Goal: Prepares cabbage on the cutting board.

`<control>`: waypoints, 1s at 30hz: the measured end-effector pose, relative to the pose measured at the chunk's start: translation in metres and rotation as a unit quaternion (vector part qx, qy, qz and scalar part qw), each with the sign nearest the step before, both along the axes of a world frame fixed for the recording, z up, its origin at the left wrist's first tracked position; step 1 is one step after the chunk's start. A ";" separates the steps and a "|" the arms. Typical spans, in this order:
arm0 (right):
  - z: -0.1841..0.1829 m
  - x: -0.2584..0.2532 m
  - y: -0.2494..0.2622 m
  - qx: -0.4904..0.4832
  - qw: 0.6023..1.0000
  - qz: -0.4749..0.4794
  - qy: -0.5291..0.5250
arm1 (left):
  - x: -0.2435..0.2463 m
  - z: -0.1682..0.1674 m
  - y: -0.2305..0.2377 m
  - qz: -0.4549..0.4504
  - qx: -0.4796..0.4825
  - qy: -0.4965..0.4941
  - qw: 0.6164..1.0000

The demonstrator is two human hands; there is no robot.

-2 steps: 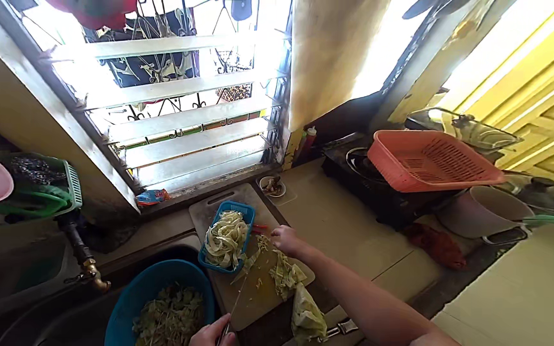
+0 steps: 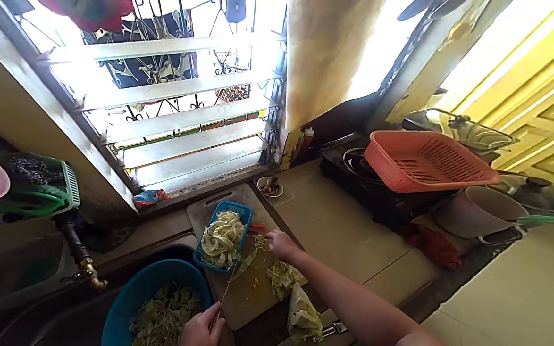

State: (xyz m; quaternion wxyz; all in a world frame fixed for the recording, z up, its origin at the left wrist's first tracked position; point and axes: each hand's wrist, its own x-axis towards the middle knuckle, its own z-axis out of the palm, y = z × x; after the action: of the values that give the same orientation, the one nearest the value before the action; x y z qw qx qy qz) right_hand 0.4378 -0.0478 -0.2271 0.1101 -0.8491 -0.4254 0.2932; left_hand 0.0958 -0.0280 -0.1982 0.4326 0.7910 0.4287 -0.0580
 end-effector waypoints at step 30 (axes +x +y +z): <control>0.095 -0.073 0.086 0.118 0.987 0.084 0.063 | -0.061 0.030 0.007 0.150 0.027 -0.131 0.980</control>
State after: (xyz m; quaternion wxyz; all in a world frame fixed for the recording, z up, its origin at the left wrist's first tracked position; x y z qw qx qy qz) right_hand 0.3649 0.0385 -0.1320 0.2115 -0.7711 -0.5189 0.3023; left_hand 0.0352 -0.0213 -0.1681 0.4675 0.7297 0.4836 0.1228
